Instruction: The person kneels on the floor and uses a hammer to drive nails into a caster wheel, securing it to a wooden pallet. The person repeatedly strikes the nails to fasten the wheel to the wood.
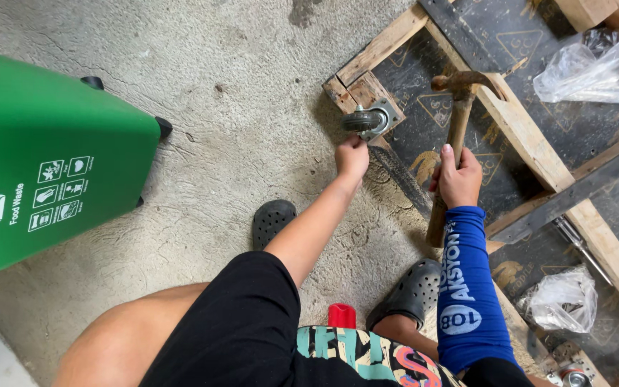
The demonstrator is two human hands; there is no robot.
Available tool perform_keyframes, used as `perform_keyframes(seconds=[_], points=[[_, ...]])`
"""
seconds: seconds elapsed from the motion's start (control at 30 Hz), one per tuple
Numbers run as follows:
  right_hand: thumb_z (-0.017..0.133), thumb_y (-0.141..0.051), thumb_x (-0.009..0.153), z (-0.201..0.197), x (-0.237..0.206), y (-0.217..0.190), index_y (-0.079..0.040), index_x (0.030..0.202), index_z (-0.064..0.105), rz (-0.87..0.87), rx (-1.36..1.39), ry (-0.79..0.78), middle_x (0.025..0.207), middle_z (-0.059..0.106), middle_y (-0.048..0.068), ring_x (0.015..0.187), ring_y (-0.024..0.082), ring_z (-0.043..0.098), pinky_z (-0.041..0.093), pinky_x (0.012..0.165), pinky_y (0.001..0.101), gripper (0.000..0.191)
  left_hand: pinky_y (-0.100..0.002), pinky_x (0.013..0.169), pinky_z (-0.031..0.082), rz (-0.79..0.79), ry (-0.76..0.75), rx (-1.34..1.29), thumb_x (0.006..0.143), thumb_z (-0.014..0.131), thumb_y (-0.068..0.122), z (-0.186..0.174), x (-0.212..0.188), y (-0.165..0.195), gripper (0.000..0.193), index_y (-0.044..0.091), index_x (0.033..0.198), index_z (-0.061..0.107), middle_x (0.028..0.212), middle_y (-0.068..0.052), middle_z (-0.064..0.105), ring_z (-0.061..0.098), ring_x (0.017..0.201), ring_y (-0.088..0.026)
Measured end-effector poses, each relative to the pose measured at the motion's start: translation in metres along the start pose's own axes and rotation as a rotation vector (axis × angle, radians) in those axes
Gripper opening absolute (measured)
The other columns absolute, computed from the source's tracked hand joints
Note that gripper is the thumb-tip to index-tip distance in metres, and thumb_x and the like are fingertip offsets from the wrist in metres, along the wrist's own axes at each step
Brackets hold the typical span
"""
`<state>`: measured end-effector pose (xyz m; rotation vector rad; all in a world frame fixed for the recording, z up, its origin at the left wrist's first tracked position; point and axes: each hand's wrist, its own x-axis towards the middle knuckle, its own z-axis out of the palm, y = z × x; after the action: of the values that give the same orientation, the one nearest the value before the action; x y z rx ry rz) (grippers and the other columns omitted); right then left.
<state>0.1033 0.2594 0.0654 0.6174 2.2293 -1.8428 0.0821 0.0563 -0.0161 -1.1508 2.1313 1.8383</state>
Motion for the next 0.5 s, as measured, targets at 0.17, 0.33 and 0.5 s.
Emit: perform_keyframes(seconds=[0.17,0.33,0.5], points=[[0.061,-0.03,0.108,-0.001,-0.005,0.0,-0.004,0.094,0.058,0.014,-0.036,-0.009,0.061,0.058,0.004,0.045,0.012,0.056,0.046,0.041,0.029,0.03,-0.034,0.083,0.053,0.062,-0.022,-0.01,0.089,0.069,0.016,0.002,0.002,-0.003,0.024,0.004,0.108,0.076,0.102,-0.013,0.079,0.074,0.09,-0.021],[0.066,-0.03,0.106,0.002,-0.014,-0.02,-0.001,0.093,0.059,-0.014,-0.169,-0.024,0.063,0.058,0.003,0.049,0.01,0.058,0.049,0.044,0.0283,0.032,-0.036,0.083,0.056,0.072,-0.074,0.09,0.083,0.079,0.022,-0.005,0.001,-0.003,0.034,0.004,0.111,0.076,0.1,-0.013,0.08,0.076,0.089,-0.023],[0.067,-0.03,0.102,-0.004,-0.011,-0.046,0.0,0.102,0.063,-0.098,-0.475,-0.108,0.069,0.065,0.009,0.052,0.011,0.064,0.052,0.05,0.0309,0.03,-0.039,0.099,0.057,0.21,-0.024,0.325,0.076,0.087,0.043,-0.024,0.002,0.014,0.078,0.011,0.139,0.053,0.139,-0.016,0.059,0.062,0.124,-0.029]])
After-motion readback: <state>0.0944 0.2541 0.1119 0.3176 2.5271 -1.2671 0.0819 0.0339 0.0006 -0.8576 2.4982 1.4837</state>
